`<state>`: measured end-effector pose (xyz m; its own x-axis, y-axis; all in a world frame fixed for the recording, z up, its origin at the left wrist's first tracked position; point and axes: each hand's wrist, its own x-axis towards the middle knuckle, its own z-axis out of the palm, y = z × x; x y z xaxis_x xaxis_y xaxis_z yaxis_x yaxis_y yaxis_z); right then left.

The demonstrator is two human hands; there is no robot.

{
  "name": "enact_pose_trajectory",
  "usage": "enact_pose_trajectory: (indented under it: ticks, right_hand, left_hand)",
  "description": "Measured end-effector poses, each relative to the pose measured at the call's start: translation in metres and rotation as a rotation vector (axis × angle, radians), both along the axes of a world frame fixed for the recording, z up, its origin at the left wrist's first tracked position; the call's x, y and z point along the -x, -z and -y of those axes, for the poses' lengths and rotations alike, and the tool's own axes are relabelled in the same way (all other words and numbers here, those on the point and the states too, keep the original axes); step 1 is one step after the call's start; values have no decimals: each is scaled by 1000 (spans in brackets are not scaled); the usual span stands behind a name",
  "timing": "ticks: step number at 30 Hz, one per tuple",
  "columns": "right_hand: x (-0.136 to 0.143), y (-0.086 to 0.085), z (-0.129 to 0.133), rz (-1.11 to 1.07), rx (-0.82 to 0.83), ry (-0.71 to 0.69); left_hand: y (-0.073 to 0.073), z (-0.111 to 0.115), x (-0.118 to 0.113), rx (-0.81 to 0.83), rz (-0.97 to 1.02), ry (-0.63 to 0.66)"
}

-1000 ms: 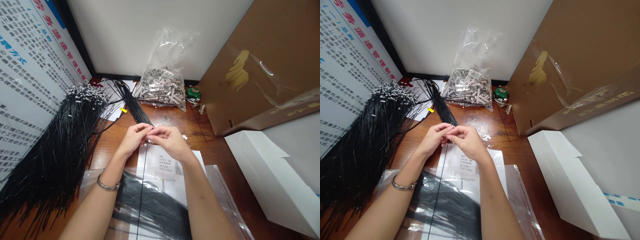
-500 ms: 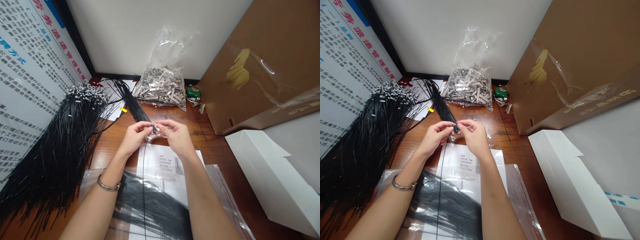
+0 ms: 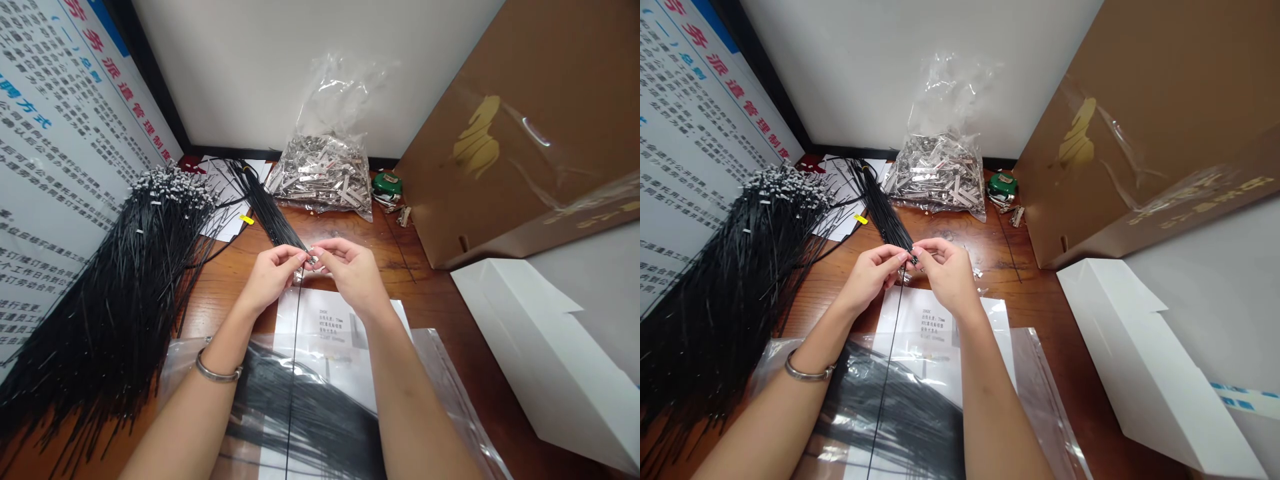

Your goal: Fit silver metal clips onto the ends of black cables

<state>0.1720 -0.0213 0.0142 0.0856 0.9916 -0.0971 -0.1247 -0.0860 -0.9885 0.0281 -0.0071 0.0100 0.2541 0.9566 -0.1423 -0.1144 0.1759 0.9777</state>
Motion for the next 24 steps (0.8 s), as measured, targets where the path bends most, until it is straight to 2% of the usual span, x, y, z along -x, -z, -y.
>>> enact_pose_trajectory:
  ticks: [12, 18, 24]
  right_hand:
    - [-1, 1, 2, 79, -3, -69]
    - [-2, 1, 3, 262, -116, -80]
    - [-2, 1, 3, 217, -150, -82]
  left_hand:
    - [0, 1, 1, -45, -26, 17]
    - [2, 1, 2, -57, -45, 42]
    - [2, 1, 3, 1, 46, 84]
